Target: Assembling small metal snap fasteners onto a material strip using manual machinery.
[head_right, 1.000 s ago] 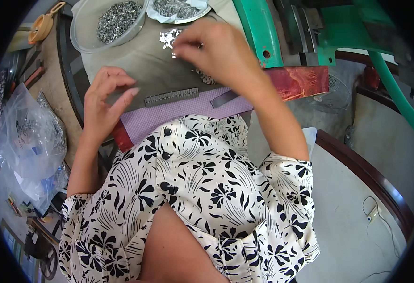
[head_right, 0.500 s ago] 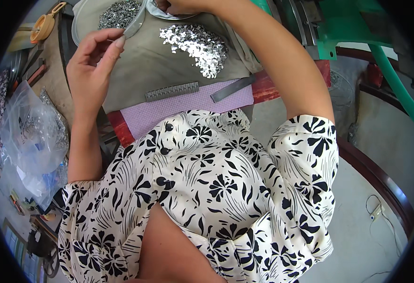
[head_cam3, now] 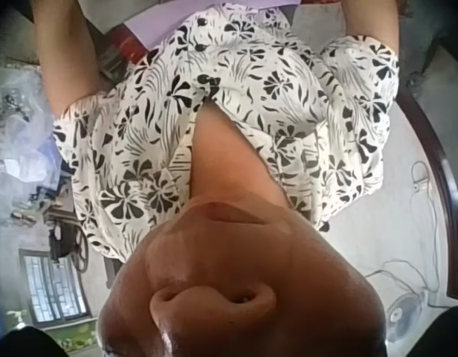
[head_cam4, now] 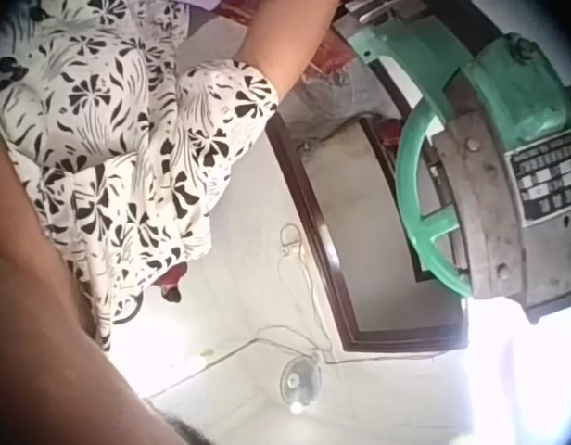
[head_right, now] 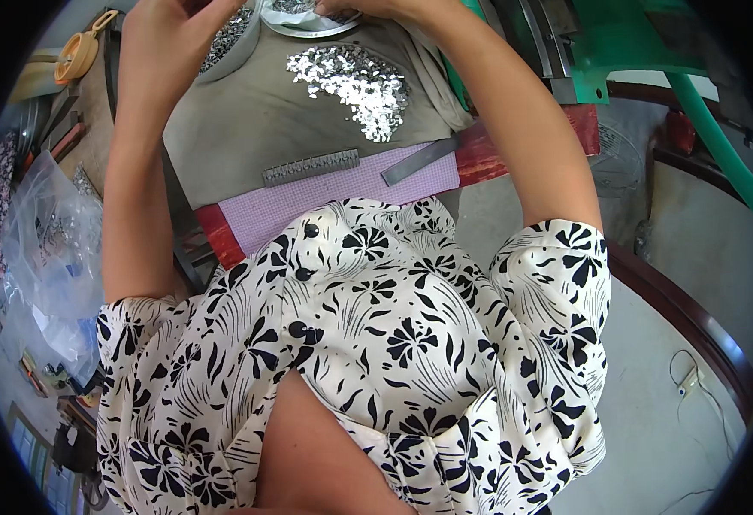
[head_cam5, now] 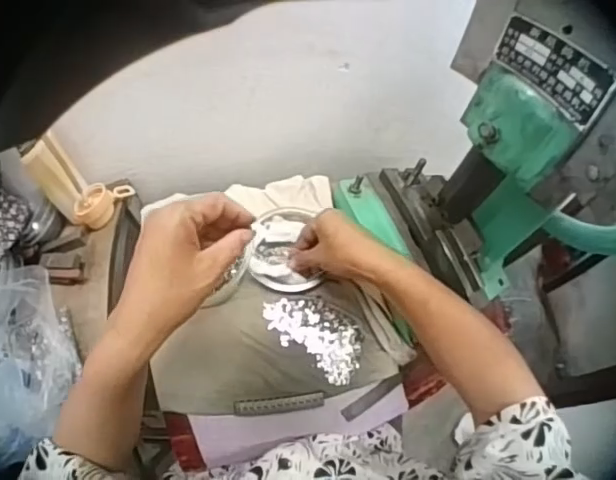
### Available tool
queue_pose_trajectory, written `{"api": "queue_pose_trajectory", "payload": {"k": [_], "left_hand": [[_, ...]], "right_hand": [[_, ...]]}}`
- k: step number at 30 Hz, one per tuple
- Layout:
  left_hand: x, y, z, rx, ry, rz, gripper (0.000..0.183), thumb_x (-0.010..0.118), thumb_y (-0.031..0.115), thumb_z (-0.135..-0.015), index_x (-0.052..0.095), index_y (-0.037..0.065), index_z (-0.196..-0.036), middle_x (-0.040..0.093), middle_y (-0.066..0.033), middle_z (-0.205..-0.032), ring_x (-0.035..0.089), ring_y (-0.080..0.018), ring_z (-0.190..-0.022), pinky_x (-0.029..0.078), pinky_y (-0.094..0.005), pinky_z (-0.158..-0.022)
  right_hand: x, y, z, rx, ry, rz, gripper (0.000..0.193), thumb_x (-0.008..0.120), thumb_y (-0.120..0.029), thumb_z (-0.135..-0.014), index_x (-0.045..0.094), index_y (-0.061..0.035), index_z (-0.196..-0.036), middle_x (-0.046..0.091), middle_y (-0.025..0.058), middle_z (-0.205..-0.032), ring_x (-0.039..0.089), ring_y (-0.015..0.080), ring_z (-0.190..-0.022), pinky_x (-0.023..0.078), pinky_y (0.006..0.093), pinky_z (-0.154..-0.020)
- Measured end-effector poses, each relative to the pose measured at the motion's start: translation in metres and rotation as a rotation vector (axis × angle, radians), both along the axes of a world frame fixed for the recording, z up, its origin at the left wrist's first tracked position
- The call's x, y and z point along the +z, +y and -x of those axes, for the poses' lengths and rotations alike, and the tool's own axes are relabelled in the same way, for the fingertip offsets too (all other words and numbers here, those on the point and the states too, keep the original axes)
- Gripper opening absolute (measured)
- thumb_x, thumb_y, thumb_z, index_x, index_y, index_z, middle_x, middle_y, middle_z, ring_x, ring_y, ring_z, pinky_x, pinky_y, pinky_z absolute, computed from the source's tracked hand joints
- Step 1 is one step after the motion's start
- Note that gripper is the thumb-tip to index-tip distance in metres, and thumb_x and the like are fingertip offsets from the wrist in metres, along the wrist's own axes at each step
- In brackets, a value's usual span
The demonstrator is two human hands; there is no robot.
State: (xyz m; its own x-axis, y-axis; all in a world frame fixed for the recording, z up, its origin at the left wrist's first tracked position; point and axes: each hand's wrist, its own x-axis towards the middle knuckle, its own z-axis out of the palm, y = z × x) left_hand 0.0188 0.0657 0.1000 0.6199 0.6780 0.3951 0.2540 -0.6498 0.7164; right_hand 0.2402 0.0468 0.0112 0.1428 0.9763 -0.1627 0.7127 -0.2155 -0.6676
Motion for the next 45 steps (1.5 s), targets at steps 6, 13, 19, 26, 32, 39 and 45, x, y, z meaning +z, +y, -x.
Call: {"api": "queue_pose_trajectory", "payload": {"k": [6, 13, 19, 26, 32, 39, 45], "left_hand": [[0.004, 0.012, -0.02, -0.02, 0.161, -0.084, 0.015, 0.069, 0.006, -0.082, 0.069, -0.006, -0.092, 0.072, -0.0201, -0.08, 0.072, -0.0259, -0.073, 0.054, -0.0337, -0.068], [-0.016, 0.026, -0.036, -0.056, 0.194, -0.208, 0.021, 0.069, 0.006, -0.079, 0.067, -0.008, -0.095, 0.071, -0.0236, -0.082, 0.071, -0.0339, -0.074, 0.054, -0.0377, -0.067], [-0.027, 0.031, -0.049, -0.02, 0.173, 0.155, 0.017, 0.07, 0.001, -0.081, 0.067, -0.009, -0.094, 0.072, -0.0153, -0.077, 0.069, -0.0174, -0.072, 0.053, -0.0296, -0.063], [-0.033, 0.028, -0.048, -0.037, 0.0, 0.282, 0.008, 0.065, -0.004, -0.082, 0.07, -0.009, -0.086, 0.071, -0.0118, -0.074, 0.066, -0.0133, -0.067, 0.052, -0.0261, -0.06], [-0.038, 0.032, -0.047, 0.082, 0.088, 0.203, 0.009, 0.07, 0.003, -0.079, 0.071, -0.006, -0.081, 0.07, -0.0133, -0.067, 0.066, -0.0161, -0.061, 0.051, -0.0296, -0.058], [-0.042, 0.034, -0.043, 0.081, 0.154, 0.05, 0.013, 0.072, 0.009, -0.074, 0.068, -0.004, -0.073, 0.068, -0.0163, -0.065, 0.067, -0.0207, -0.061, 0.051, -0.0342, -0.059], [-0.048, 0.042, -0.045, 0.056, 0.086, 0.078, 0.011, 0.072, 0.006, -0.075, 0.068, -0.004, -0.074, 0.067, -0.0154, -0.065, 0.066, -0.0194, -0.061, 0.051, -0.0324, -0.059]], "right_hand": [[0.017, -0.011, -0.002, 0.025, 0.346, -0.005, 0.013, 0.076, -0.009, -0.082, 0.075, 0.0036, -0.079, 0.064, 0.0041, -0.061, 0.054, 0.0103, -0.049, 0.041, 0.0257, -0.045], [0.014, -0.005, -0.01, -0.137, 0.796, -0.005, 0.015, 0.073, -0.013, -0.091, 0.07, 0.0011, -0.088, 0.063, 0.0008, -0.069, 0.053, 0.008, -0.056, 0.044, 0.0241, -0.053], [0.019, -0.009, -0.014, -0.115, 1.459, 0.15, 0.009, 0.069, -0.017, -0.095, 0.069, -0.0076, -0.092, 0.064, -0.0048, -0.074, 0.058, 0.0034, -0.063, 0.048, 0.0144, -0.055], [-0.005, -0.017, 0.007, -0.232, 1.328, -0.103, 0.014, 0.062, -0.014, -0.099, 0.067, -0.0016, -0.102, 0.066, -0.0005, -0.081, 0.063, 0.0068, -0.067, 0.058, 0.0185, -0.066], [0.005, -0.024, 0.044, -0.45, 1.247, -0.222, 0.019, 0.061, -0.019, -0.1, 0.067, -0.0009, -0.102, 0.066, 0.0028, -0.083, 0.066, 0.0116, -0.072, 0.059, 0.0216, -0.068], [0.017, -0.03, 0.029, -0.419, 1.693, 0.185, 0.024, 0.057, -0.023, -0.102, 0.066, -0.0008, -0.104, 0.064, 0.0035, -0.085, 0.064, 0.0128, -0.074, 0.06, 0.0242, -0.07], [0.018, -0.035, 0.049, -0.442, 1.141, -0.08, 0.025, 0.061, -0.026, -0.1, 0.066, -0.0022, -0.107, 0.065, 0.0028, -0.087, 0.063, 0.011, -0.072, 0.06, 0.0246, -0.067]]}}
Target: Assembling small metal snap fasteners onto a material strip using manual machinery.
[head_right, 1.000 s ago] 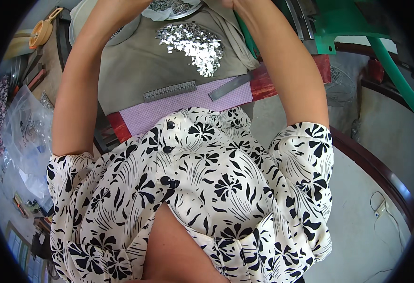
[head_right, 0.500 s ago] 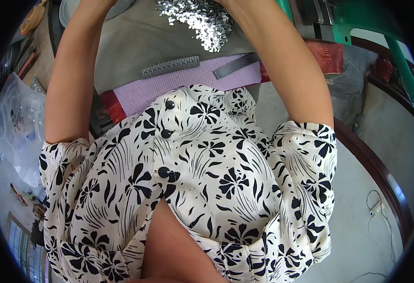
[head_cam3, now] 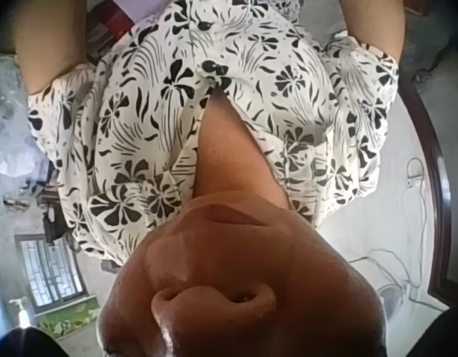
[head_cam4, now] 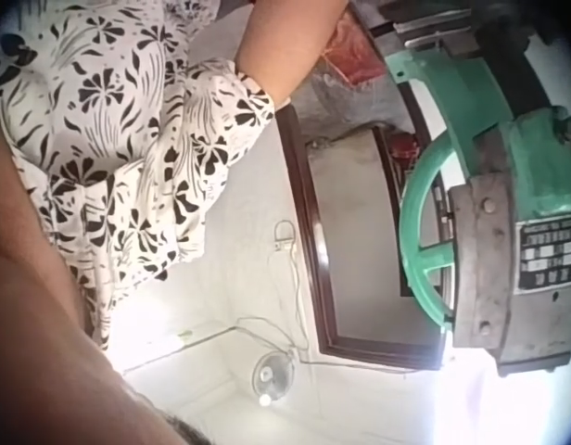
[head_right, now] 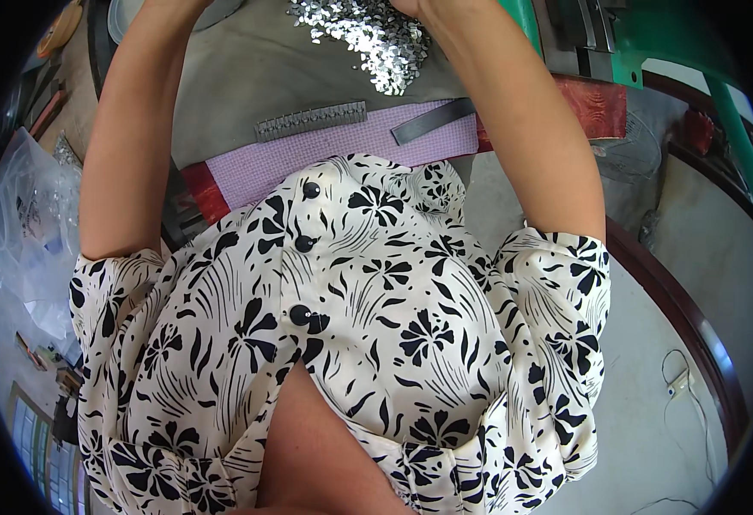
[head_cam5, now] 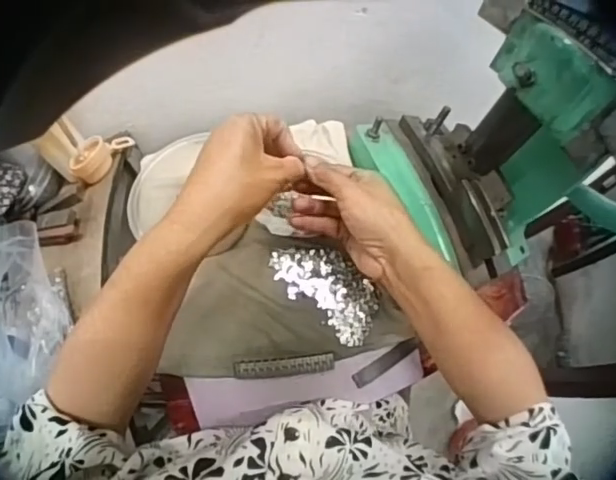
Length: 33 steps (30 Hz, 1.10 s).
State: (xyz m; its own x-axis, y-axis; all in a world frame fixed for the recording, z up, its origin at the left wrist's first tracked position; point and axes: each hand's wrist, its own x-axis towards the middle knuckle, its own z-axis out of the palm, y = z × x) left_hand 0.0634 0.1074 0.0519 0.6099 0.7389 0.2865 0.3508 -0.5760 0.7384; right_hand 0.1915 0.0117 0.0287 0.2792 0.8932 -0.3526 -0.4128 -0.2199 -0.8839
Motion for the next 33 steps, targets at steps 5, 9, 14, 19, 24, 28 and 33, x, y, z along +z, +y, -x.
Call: {"api": "queue_pose_trajectory", "payload": {"k": [5, 9, 14, 19, 24, 28, 33], "left_hand": [[0.003, -0.001, 0.003, -0.109, -0.301, 0.504, 0.003, 0.067, -0.004, -0.083, 0.068, -0.007, -0.084, 0.067, -0.0086, -0.072, 0.064, -0.0154, -0.065, 0.05, -0.025, -0.057], [0.01, -0.008, 0.007, -0.116, -0.311, 0.513, 0.007, 0.07, -0.001, -0.081, 0.069, -0.007, -0.083, 0.067, -0.0087, -0.07, 0.064, -0.0142, -0.066, 0.052, -0.0271, -0.061], [0.019, -0.015, 0.013, 0.053, 0.277, -0.183, 0.015, 0.07, 0.001, -0.077, 0.07, -0.008, -0.089, 0.071, -0.019, -0.075, 0.071, -0.0241, -0.07, 0.055, -0.0327, -0.066], [0.021, -0.035, 0.032, -0.111, 0.003, -0.334, 0.024, 0.072, 0.004, -0.077, 0.069, -0.005, -0.1, 0.071, -0.0232, -0.088, 0.071, -0.0318, -0.073, 0.056, -0.0369, -0.068], [0.018, -0.076, 0.072, -0.028, 0.023, 0.101, 0.027, 0.072, 0.004, -0.078, 0.068, -0.003, -0.103, 0.068, -0.0213, -0.096, 0.068, -0.0372, -0.082, 0.055, -0.0407, -0.074], [-0.014, -0.099, 0.119, -0.018, 0.087, 0.047, 0.024, 0.073, 0.002, -0.087, 0.072, 0.002, -0.111, 0.069, 0.0002, -0.095, 0.06, -0.0056, -0.078, 0.049, -0.02, -0.071], [-0.025, -0.123, 0.142, 0.06, 0.117, 0.405, 0.021, 0.072, 0.001, -0.086, 0.071, 0.0, -0.107, 0.065, -0.0043, -0.094, 0.06, -0.0086, -0.075, 0.048, -0.0211, -0.067]], "right_hand": [[0.0, 0.0, -0.008, -0.033, 0.087, -0.079, 0.024, 0.067, -0.025, -0.097, 0.067, -0.0043, -0.108, 0.065, 0.0006, -0.084, 0.061, 0.0073, -0.069, 0.057, 0.0223, -0.062], [-0.001, 0.002, -0.007, -0.053, 0.031, -0.103, 0.021, 0.07, -0.023, -0.095, 0.068, -0.0047, -0.104, 0.064, -0.0004, -0.078, 0.059, 0.0066, -0.064, 0.055, 0.0219, -0.057], [-0.013, 0.01, -0.007, -0.015, -0.124, -0.096, 0.018, 0.069, -0.019, -0.096, 0.067, -0.0014, -0.098, 0.068, 0.003, -0.081, 0.064, 0.0099, -0.067, 0.054, 0.0218, -0.059], [0.011, -0.012, -0.007, 0.085, -0.321, -0.101, 0.014, 0.066, -0.012, -0.097, 0.067, 0.0026, -0.095, 0.07, 0.0069, -0.083, 0.067, 0.012, -0.071, 0.055, 0.0231, -0.064], [0.013, -0.077, 0.016, 0.27, -0.716, -0.137, 0.008, 0.071, -0.006, -0.089, 0.07, 0.0004, -0.086, 0.07, 0.0054, -0.079, 0.064, 0.013, -0.066, 0.049, 0.0269, -0.058], [-0.027, -0.091, 0.022, 0.382, -1.346, -0.454, 0.014, 0.077, -0.022, -0.08, 0.077, -0.0101, -0.088, 0.071, 0.003, -0.089, 0.065, 0.0242, -0.085, 0.049, 0.037, -0.077], [-0.005, -0.087, 0.025, 0.365, -1.331, -0.427, 0.009, 0.078, -0.014, -0.079, 0.072, -0.0066, -0.08, 0.062, 0.0086, -0.081, 0.056, 0.0292, -0.078, 0.044, 0.0395, -0.071]]}}
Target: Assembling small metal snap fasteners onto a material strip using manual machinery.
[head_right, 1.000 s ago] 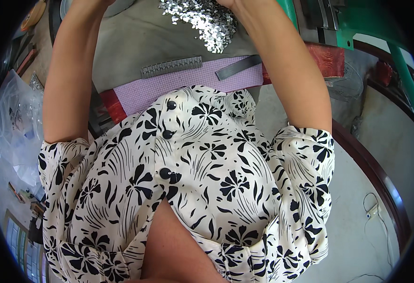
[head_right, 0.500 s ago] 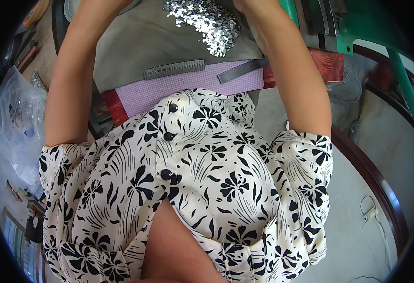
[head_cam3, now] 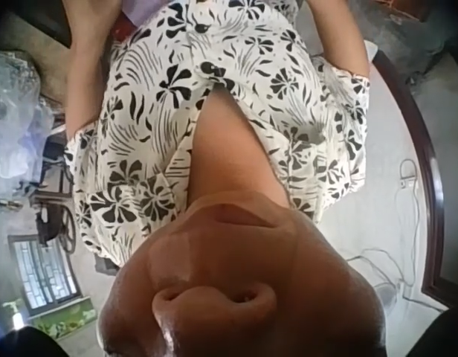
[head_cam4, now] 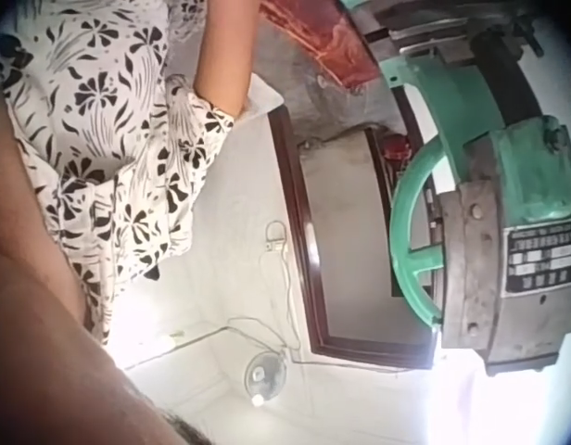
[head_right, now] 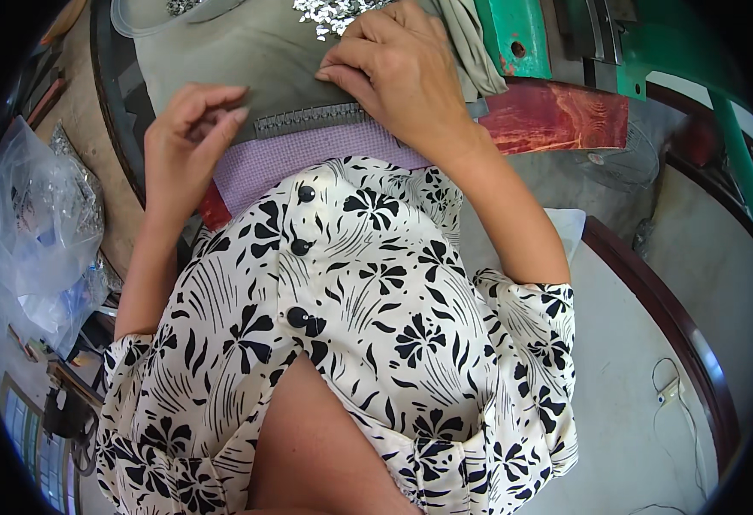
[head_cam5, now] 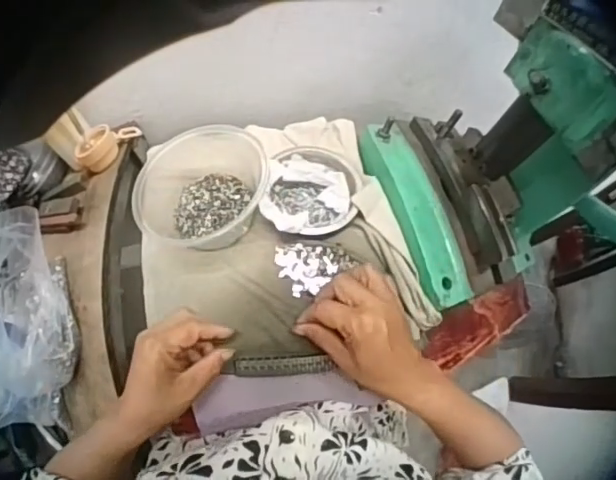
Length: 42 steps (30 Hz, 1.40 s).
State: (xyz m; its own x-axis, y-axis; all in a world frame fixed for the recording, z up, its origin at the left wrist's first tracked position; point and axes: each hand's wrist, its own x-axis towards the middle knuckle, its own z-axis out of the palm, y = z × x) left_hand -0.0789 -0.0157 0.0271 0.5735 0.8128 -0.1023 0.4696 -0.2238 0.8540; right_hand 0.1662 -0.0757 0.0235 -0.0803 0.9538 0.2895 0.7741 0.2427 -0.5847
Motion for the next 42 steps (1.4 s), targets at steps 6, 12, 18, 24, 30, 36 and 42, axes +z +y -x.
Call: {"api": "queue_pose_trajectory", "payload": {"k": [6, 12, 18, 24, 30, 36, 42], "left_hand": [[-0.012, -0.011, 0.009, 0.012, -0.012, 0.053, 0.027, 0.079, 0.002, -0.078, 0.072, 0.0, -0.104, 0.063, -0.0052, -0.094, 0.058, -0.0106, -0.072, 0.048, -0.0236, -0.062], [-0.015, -0.019, 0.006, -0.013, 0.062, -0.071, 0.031, 0.084, 0.007, -0.072, 0.071, 0.001, -0.099, 0.06, -0.0046, -0.097, 0.057, -0.0133, -0.07, 0.048, -0.0255, -0.062], [-0.02, -0.02, 0.005, -0.022, 0.067, -0.135, 0.031, 0.085, 0.005, -0.072, 0.071, 0.002, -0.099, 0.059, -0.0043, -0.099, 0.053, -0.0101, -0.074, 0.044, -0.0221, -0.061], [-0.016, -0.02, 0.002, 0.009, 0.089, -0.109, 0.027, 0.084, 0.011, -0.073, 0.069, 0.002, -0.094, 0.058, -0.006, -0.095, 0.057, -0.0174, -0.073, 0.049, -0.0291, -0.065], [-0.018, -0.021, 0.003, 0.013, 0.076, -0.102, 0.027, 0.084, 0.011, -0.073, 0.07, 0.002, -0.094, 0.058, -0.0055, -0.095, 0.057, -0.0169, -0.072, 0.049, -0.0292, -0.064], [-0.018, -0.021, 0.003, 0.008, 0.071, -0.104, 0.027, 0.084, 0.01, -0.073, 0.069, 0.002, -0.094, 0.058, -0.0055, -0.095, 0.057, -0.0163, -0.072, 0.049, -0.029, -0.064], [-0.017, -0.021, 0.002, 0.007, 0.077, -0.103, 0.027, 0.084, 0.009, -0.073, 0.07, 0.002, -0.095, 0.059, -0.0057, -0.096, 0.057, -0.016, -0.073, 0.049, -0.0282, -0.065]], "right_hand": [[-0.023, -0.013, -0.004, 0.009, -0.003, 0.08, 0.009, 0.076, -0.016, -0.083, 0.078, -0.0099, -0.089, 0.069, -0.0021, -0.089, 0.056, 0.02, -0.094, 0.043, 0.0323, -0.088], [-0.021, -0.017, -0.001, 0.039, 0.038, 0.18, 0.01, 0.078, -0.019, -0.082, 0.079, -0.0119, -0.088, 0.068, -0.0041, -0.091, 0.053, 0.0197, -0.101, 0.039, 0.0342, -0.092], [-0.023, -0.02, 0.002, 0.005, 0.008, 0.215, 0.014, 0.081, -0.026, -0.078, 0.08, -0.0148, -0.086, 0.065, -0.0061, -0.096, 0.05, 0.0218, -0.107, 0.033, 0.0396, -0.097], [-0.021, -0.022, 0.004, -0.043, -0.007, 0.208, 0.017, 0.082, -0.03, -0.074, 0.081, -0.0176, -0.086, 0.063, -0.0053, -0.098, 0.047, 0.025, -0.11, 0.029, 0.0422, -0.099], [-0.019, -0.023, -0.002, -0.021, -0.027, 0.228, 0.015, 0.081, -0.029, -0.076, 0.081, -0.0193, -0.087, 0.063, -0.0056, -0.099, 0.047, 0.0254, -0.112, 0.028, 0.0417, -0.099], [-0.018, -0.025, -0.008, 0.006, -0.046, 0.265, 0.017, 0.08, -0.029, -0.076, 0.081, -0.0185, -0.089, 0.064, -0.0051, -0.102, 0.046, 0.026, -0.113, 0.028, 0.0416, -0.099], [-0.013, -0.023, -0.005, 0.003, -0.076, 0.261, 0.018, 0.081, -0.031, -0.076, 0.081, -0.017, -0.087, 0.065, -0.0056, -0.102, 0.046, 0.0263, -0.113, 0.028, 0.0419, -0.099]]}}
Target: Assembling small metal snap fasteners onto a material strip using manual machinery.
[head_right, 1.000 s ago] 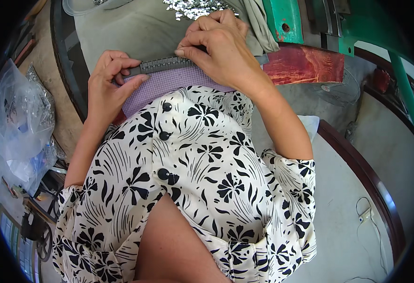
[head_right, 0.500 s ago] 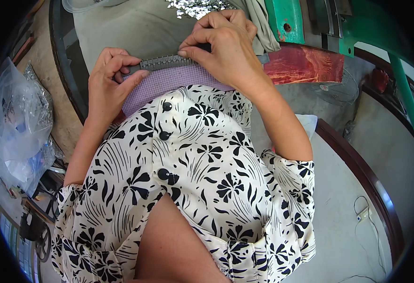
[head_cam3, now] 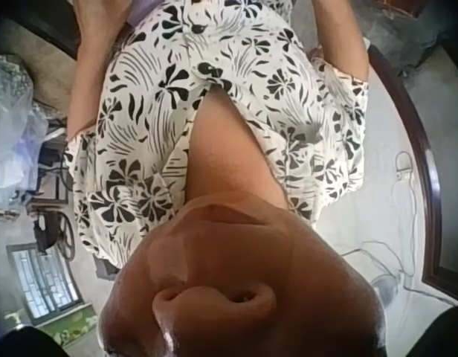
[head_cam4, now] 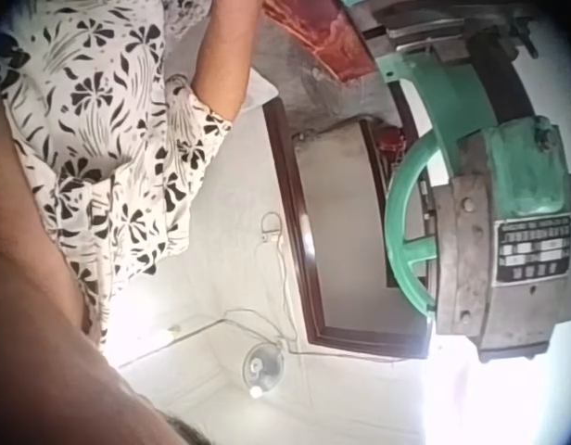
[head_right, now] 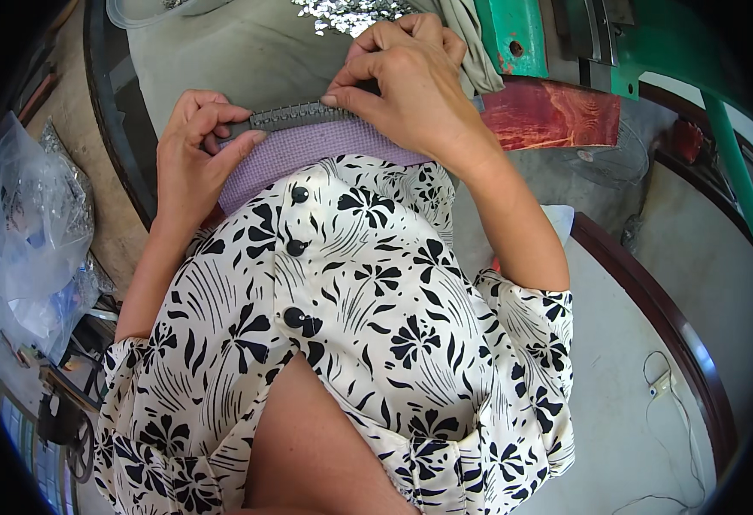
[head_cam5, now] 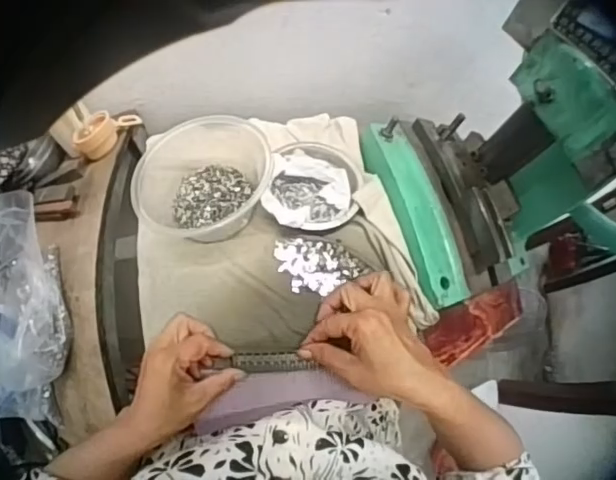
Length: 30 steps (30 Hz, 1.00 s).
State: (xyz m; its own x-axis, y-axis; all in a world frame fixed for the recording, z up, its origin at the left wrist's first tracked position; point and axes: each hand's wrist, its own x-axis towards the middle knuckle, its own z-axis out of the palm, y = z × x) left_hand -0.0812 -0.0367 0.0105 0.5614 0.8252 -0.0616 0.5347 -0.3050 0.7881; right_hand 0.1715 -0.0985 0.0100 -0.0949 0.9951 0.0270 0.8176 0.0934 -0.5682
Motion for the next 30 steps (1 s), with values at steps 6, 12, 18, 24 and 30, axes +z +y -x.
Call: {"api": "queue_pose_trajectory", "payload": {"k": [6, 12, 18, 24, 30], "left_hand": [[-0.001, 0.0, 0.0, 0.001, -0.003, 0.0, 0.028, 0.084, 0.008, -0.072, 0.07, 0.001, -0.095, 0.059, -0.0058, -0.095, 0.057, -0.016, -0.074, 0.05, -0.0281, -0.066], [-0.002, 0.0, 0.0, -0.004, -0.011, 0.001, 0.028, 0.084, 0.008, -0.072, 0.07, 0.001, -0.096, 0.059, -0.0058, -0.095, 0.057, -0.0158, -0.074, 0.05, -0.0278, -0.066], [-0.002, -0.001, -0.001, 0.0, 0.005, -0.002, 0.028, 0.084, 0.008, -0.073, 0.07, 0.002, -0.096, 0.059, -0.0052, -0.096, 0.057, -0.0148, -0.074, 0.049, -0.0271, -0.063], [-0.004, -0.003, 0.001, 0.0, -0.015, -0.002, 0.027, 0.083, 0.002, -0.074, 0.07, 0.004, -0.098, 0.058, -0.0042, -0.101, 0.052, -0.0097, -0.074, 0.043, -0.0222, -0.06], [-0.001, 0.002, 0.008, -0.029, -0.012, 0.034, 0.025, 0.081, -0.001, -0.076, 0.069, 0.001, -0.098, 0.056, -0.0037, -0.102, 0.054, -0.0103, -0.078, 0.044, -0.0226, -0.063]], "right_hand": [[0.0, -0.002, -0.009, 0.015, -0.032, -0.007, 0.017, 0.08, -0.03, -0.076, 0.08, -0.0162, -0.087, 0.066, -0.0061, -0.104, 0.047, 0.0263, -0.113, 0.028, 0.0425, -0.099], [0.0, -0.003, -0.015, 0.043, -0.011, 0.003, 0.016, 0.079, -0.027, -0.077, 0.08, -0.0147, -0.087, 0.067, -0.0054, -0.106, 0.048, 0.0254, -0.113, 0.029, 0.0423, -0.1], [-0.002, -0.005, -0.02, 0.047, 0.07, 0.04, 0.013, 0.077, -0.022, -0.079, 0.08, -0.0131, -0.088, 0.068, -0.0037, -0.107, 0.049, 0.0248, -0.115, 0.032, 0.0427, -0.101], [0.006, -0.008, -0.024, 0.07, 0.044, -0.056, 0.012, 0.078, -0.019, -0.078, 0.079, -0.0115, -0.088, 0.068, -0.0016, -0.107, 0.052, 0.0249, -0.113, 0.037, 0.0408, -0.099], [0.01, -0.018, -0.025, -0.043, 0.146, -0.112, 0.011, 0.079, -0.011, -0.077, 0.076, -0.0081, -0.087, 0.066, 0.0019, -0.098, 0.06, 0.0242, -0.098, 0.048, 0.0356, -0.083]]}}
